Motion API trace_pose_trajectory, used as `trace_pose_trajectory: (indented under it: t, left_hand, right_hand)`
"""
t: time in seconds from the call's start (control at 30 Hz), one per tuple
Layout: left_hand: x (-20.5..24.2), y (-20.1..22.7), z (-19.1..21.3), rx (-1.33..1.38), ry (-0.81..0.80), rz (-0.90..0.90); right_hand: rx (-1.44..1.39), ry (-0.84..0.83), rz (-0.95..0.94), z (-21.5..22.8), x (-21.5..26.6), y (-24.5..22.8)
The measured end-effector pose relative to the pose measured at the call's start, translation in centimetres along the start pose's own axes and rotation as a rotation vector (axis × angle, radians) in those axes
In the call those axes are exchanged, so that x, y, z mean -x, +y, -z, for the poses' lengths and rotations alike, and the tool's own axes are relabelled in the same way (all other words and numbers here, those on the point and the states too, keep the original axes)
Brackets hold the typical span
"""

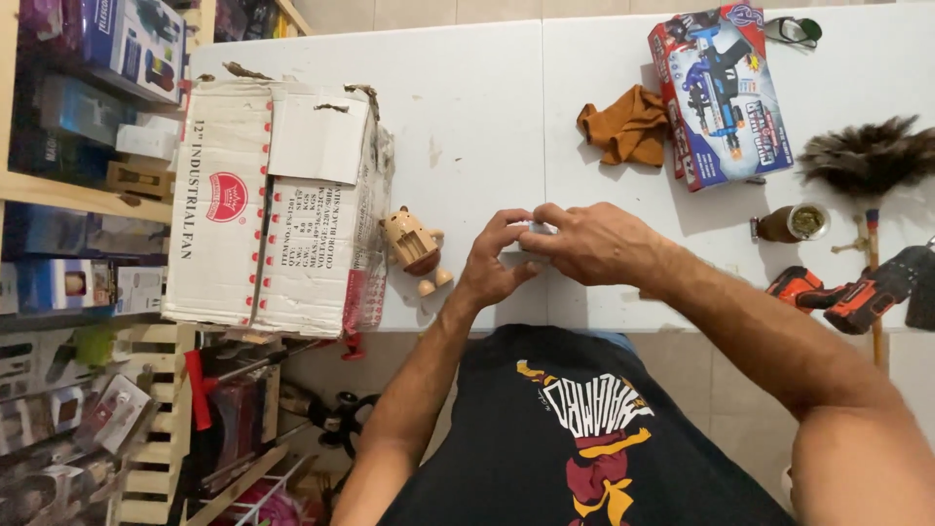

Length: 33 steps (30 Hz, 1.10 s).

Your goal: Assembling a toy gun by inserting batteries, attaching modular parts, and preparing accessory pouches.

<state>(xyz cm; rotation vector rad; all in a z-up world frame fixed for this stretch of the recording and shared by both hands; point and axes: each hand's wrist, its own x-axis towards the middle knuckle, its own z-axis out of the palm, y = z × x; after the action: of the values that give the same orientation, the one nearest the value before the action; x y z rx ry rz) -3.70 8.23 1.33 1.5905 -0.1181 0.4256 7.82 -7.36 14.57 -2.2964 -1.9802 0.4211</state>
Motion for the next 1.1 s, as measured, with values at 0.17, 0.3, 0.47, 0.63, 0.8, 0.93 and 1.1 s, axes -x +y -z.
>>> trace_pose_trajectory:
  t: [0.17,0.3,0.47,0.63,0.8,0.93,1.1]
  left_hand:
    - [-0.4,-0.4,-1.0,-0.037,-0.05,0.007]
    - [-0.9,0.6,-0.8,-0.11,-0.091,-0.038]
    - [-1.1,-1.1,-0.8,-0.109,-0.068,-0.14]
    - [-1.1,-3.0,-0.4,-0.136,-0.079,-0.125]
    - [-1.4,-1.3,1.0,-0.183,-0.042,-0.067]
    - [-1.3,-0.4,1.3,-0.218,-0.021,-0.045]
    - [-1.0,0.6,0.4,-0.223,0.044,-0.009]
  right_hand:
    - [0.026,-0.301,-0.005,-0.1,-2.9,0.8]
    - [-0.089,-0.366,0.009,1.2,-3.8,2.0]
    - [-0.251,-0.365,0.017,1.5,-4.2,3.7]
    - [-0.266,-0.23,0.007,1.0,-3.0,3.5]
    - [-0.041,-0.271,-0.227,2.1,-0.5,3.0]
    - [-0.038,-0.264,-0.335,1.4,2.6,5.4]
    - [-0.082,-0.15,-0.38,-2.0,5.3,6.3]
